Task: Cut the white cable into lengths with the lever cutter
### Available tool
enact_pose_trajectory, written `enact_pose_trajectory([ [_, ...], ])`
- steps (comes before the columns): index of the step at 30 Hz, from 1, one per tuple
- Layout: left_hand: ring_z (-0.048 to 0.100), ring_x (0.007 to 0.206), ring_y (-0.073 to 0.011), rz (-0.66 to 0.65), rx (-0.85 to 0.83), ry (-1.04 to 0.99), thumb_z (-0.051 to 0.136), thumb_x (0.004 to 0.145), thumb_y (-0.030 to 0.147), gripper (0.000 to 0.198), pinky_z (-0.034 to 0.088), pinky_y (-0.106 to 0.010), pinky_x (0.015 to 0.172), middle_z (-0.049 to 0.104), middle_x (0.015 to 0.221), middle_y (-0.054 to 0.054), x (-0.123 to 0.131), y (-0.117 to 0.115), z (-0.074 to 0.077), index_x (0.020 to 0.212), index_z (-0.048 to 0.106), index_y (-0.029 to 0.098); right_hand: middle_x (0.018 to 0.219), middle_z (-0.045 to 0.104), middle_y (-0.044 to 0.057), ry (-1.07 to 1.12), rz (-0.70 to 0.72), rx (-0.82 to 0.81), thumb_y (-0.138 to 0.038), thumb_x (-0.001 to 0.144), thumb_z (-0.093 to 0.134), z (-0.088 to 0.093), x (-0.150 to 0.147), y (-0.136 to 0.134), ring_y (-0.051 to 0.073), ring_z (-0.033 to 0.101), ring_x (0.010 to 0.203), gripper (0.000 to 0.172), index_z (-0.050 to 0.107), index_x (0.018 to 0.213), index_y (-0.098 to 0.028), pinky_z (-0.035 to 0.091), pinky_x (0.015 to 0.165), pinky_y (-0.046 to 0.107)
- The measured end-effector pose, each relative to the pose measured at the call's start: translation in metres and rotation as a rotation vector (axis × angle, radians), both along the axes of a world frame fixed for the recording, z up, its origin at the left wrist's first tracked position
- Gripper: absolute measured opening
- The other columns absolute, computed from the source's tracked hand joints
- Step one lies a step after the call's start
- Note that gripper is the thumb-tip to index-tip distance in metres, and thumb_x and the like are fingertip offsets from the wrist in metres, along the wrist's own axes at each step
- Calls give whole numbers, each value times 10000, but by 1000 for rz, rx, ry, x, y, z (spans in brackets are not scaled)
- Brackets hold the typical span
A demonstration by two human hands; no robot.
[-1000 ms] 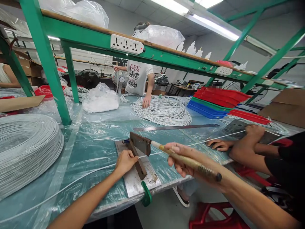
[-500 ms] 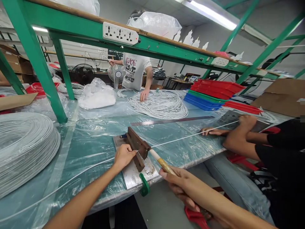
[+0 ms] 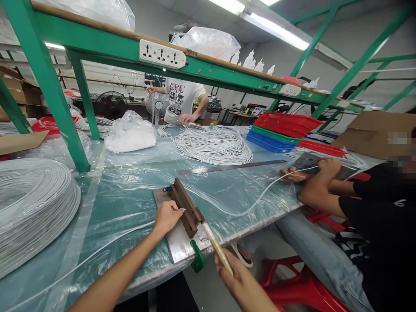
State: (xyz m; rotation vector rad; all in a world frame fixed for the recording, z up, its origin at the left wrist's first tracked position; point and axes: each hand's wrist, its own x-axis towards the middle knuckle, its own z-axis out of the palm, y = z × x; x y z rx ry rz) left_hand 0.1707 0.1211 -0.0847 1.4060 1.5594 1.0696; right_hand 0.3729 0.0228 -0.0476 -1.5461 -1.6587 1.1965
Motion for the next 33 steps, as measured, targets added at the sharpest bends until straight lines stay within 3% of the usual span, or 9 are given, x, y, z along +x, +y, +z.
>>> enact_pose_trajectory([
  [2, 317, 476, -82, -27, 13, -71, 590, 673, 351, 319, 212, -219, 486, 328, 461, 70, -5, 0, 0, 499, 376, 190, 647, 472, -4, 45, -32, 14, -439, 717, 523, -15, 2, -4, 140, 468, 571, 258, 552, 779, -190, 408, 537, 238],
  [4, 305, 483, -80, -60, 35, -140, 587, 667, 444, 366, 222, -219, 489, 320, 471, 69, -11, -3, 5, 510, 371, 194, 555, 420, -43, 71, 1, -158, -486, 729, 518, -7, 5, -4, 110, 381, 413, 440, 553, 1049, -185, 328, 401, 215],
  [6, 330, 513, -86, -92, 66, -198, 578, 663, 539, 409, 252, -218, 511, 357, 507, 58, -18, -8, 16, 548, 410, 185, 451, 337, -93, 114, 53, -305, -506, 729, 544, 23, 8, 1, 91, 260, 318, 690, 394, 1311, -168, 221, 328, 189],
  [8, 372, 561, -97, -115, 91, -236, 576, 664, 599, 445, 286, -218, 546, 416, 563, 38, -25, -15, 28, 607, 472, 170, 419, 334, -103, 226, 86, -368, -476, 730, 596, 64, 10, 10, 82, 233, 315, 786, 293, 1398, -193, 188, 327, 167],
  [12, 344, 568, -95, -163, 111, -266, 569, 719, 601, 458, 263, -218, 547, 406, 583, 36, -30, -34, 38, 651, 530, 149, 711, 587, 28, 561, 177, -369, -545, 727, 644, 134, 4, 48, 65, 406, 441, 585, 563, 1190, -197, 342, 414, 169],
  [15, 276, 524, -89, -190, 105, -223, 488, 781, 609, 498, 195, -231, 512, 324, 537, 50, -24, -47, 36, 652, 573, 136, 832, 630, 102, 667, 290, -326, -676, 748, 540, 166, -11, 92, 137, 557, 617, 577, 632, 945, -142, 460, 557, 220],
  [18, 263, 495, -93, -210, 59, -218, 403, 803, 650, 572, 164, -243, 493, 275, 504, 54, -15, -57, 30, 639, 585, 134, 909, 656, 156, 603, 373, -261, -754, 797, 328, 186, -32, 143, 238, 628, 795, 729, 543, 1119, -136, 498, 694, 320],
  [24, 269, 497, -96, -240, 5, -276, 362, 807, 680, 597, 168, -246, 497, 266, 506, 55, -7, -73, 17, 602, 534, 147, 960, 671, 182, 532, 512, -138, -785, 802, 172, 188, -81, 237, 294, 613, 976, 859, 384, 1308, -124, 446, 843, 389],
  [33, 272, 514, -100, -254, -8, -260, 336, 823, 676, 581, 184, -248, 511, 267, 525, 57, -6, -79, 3, 618, 501, 158, 987, 668, 131, 359, 200, 45, -676, 876, 294, 144, -159, 301, 236, 632, 919, 708, 329, 1357, -158, 405, 718, 307],
])
